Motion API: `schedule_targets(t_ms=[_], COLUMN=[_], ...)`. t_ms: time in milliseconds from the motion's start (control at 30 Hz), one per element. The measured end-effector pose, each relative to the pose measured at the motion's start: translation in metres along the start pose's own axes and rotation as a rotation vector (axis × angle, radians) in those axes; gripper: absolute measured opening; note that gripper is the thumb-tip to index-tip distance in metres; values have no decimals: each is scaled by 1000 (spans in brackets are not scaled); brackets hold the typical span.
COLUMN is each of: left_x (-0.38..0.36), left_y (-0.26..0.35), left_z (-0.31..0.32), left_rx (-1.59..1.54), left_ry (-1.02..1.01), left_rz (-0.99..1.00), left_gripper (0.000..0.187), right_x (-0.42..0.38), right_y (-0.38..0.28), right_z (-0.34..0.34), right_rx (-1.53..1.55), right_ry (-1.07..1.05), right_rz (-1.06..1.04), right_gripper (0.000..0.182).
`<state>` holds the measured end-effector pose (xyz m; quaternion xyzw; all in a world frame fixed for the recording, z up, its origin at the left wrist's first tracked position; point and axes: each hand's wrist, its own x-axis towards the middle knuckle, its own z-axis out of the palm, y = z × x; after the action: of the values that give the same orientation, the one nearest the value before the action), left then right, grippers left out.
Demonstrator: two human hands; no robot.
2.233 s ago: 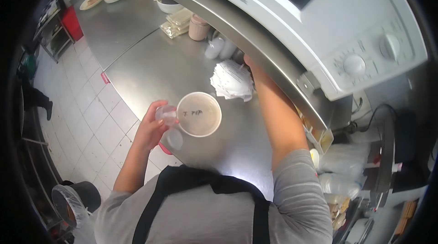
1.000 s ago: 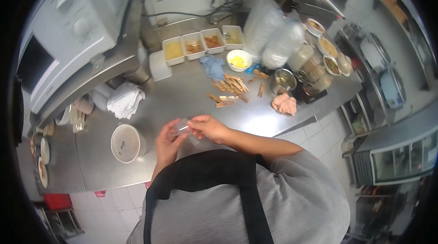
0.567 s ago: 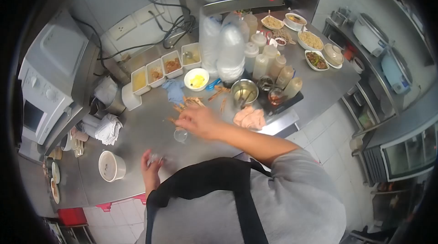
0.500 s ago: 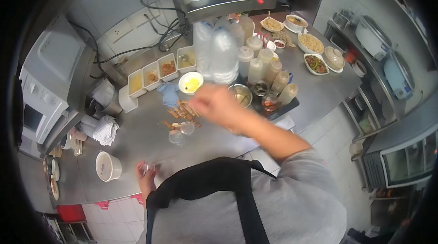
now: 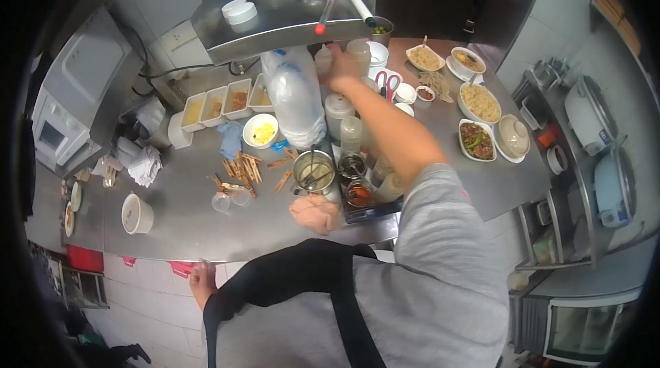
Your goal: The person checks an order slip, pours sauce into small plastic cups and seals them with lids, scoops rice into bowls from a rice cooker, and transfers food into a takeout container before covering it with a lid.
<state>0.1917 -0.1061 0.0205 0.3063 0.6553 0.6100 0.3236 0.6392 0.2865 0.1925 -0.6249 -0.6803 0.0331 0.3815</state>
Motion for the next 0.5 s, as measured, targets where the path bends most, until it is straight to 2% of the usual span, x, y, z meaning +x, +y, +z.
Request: schedule_targets(t_ms=[33,67,100,167,233,267,300,333,400,467,500], left_x=[-8,-19,-29,-45,-45,-43,-40,-38,-31,-19,-12], left_y=[4,24,43,74,80,81,85,89,97,92,87], left_z=[4,13,21,39,48,51,55,59,67,72,73], left_rx=[12,-118,-246,-252,-238,-214,-93,34,27,-31,-38], left_ry=[6,-19,-37,-93,-127,-140,-169,-199,-245,-280,-280], left_rz=[23,-31,-88,-74,-29,7,89,165,169,254,280], left_gripper=[8,10,13,9,10,11,13,15,19,23,29], right_x=[-5,-9,-11,5,-11,-13,-22,-22,-27,-77,-105], right_y=[-2,-11,-27,-4,-5,-1,-12,4,42,6,-23], right_z=[-7,-15,-42,-80,-150,-168,-194,-215,-228,-248,-250], right_rx=[42,89,111,72,388,668,1018,1217,1345,964,846], right_ry=[78,150,83,104,460,674,678,599,530,544,471], right_rz=[-33,-73,83,301,-71,-176,-298,-405,-235,-69,-228], right_gripper=[85,86,87,93,91,78,65,60,57,58,60])
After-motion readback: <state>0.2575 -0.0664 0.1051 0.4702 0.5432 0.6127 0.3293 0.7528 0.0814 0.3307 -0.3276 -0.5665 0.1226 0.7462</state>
